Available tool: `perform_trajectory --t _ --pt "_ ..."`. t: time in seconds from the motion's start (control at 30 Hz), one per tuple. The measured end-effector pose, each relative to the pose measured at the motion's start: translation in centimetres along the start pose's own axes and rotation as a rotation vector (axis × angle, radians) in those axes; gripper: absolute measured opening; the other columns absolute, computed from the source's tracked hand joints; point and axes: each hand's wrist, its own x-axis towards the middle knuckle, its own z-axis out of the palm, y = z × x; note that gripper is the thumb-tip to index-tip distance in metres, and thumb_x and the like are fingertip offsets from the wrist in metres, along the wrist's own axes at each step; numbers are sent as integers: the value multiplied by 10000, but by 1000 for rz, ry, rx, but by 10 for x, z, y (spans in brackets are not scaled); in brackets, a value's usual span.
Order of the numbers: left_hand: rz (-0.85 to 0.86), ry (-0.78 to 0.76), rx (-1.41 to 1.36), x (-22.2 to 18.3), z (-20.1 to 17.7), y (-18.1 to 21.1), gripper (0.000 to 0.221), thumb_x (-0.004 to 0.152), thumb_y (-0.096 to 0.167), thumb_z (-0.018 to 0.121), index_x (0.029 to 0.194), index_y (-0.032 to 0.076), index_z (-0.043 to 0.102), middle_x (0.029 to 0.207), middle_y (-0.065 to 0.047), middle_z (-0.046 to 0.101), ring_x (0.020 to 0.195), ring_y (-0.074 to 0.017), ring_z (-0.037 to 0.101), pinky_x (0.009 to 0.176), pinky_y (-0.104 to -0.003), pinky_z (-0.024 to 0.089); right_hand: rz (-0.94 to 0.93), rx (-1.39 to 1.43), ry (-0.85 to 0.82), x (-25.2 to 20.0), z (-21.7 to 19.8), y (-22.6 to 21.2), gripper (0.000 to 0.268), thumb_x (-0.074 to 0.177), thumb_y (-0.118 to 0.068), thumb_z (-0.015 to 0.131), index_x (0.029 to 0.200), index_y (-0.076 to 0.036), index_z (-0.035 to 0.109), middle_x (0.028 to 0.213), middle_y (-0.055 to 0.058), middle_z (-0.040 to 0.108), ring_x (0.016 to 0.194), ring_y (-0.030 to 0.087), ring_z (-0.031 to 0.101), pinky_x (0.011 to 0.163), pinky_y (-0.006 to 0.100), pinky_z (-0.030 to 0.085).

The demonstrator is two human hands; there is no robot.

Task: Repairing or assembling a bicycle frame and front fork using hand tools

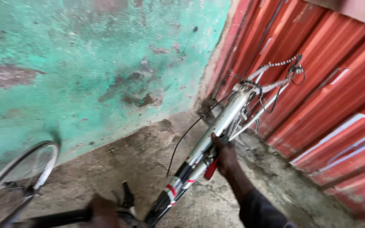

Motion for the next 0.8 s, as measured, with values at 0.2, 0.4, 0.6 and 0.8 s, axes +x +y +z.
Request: perform_trajectory --t 0.2,0.4,0.6,0.8 --pt "319 352 1050 -160 102 -107 461 923 456 615 1202 95 673 986 -94 703 779 -195 619 816 -481 424 204 -115 -55 83 4 -7 301 1000 -228 660 1099 48 594 894 107 529 743 236 537 551 389 570" --pt "468 378 1494 -186 256 -260 415 1010 229 657 729 -75 674 562 -121 586 481 -192 479 469 -347 416 84 -189 -250 113 -26 36 186 933 -116 741 963 32 633 741 84 565 545 163 507 465 346 537" --pt "341 212 1445 -207 188 -280 221 965 80 657 766 -4 613 709 -42 582 619 -135 493 561 -274 429 165 -477 -142 -82 -73 -68 526 917 -147 633 1421 -19 555 1143 241 729 927 342 748 645 370 566" --pt "535 237 1462 -216 236 -284 323 1009 253 685 876 39 483 695 -57 531 573 -200 497 559 -337 457 219 -429 48 -316 -133 -37 559 858 105 642 1382 -90 619 1242 132 784 639 245 690 441 296 423"
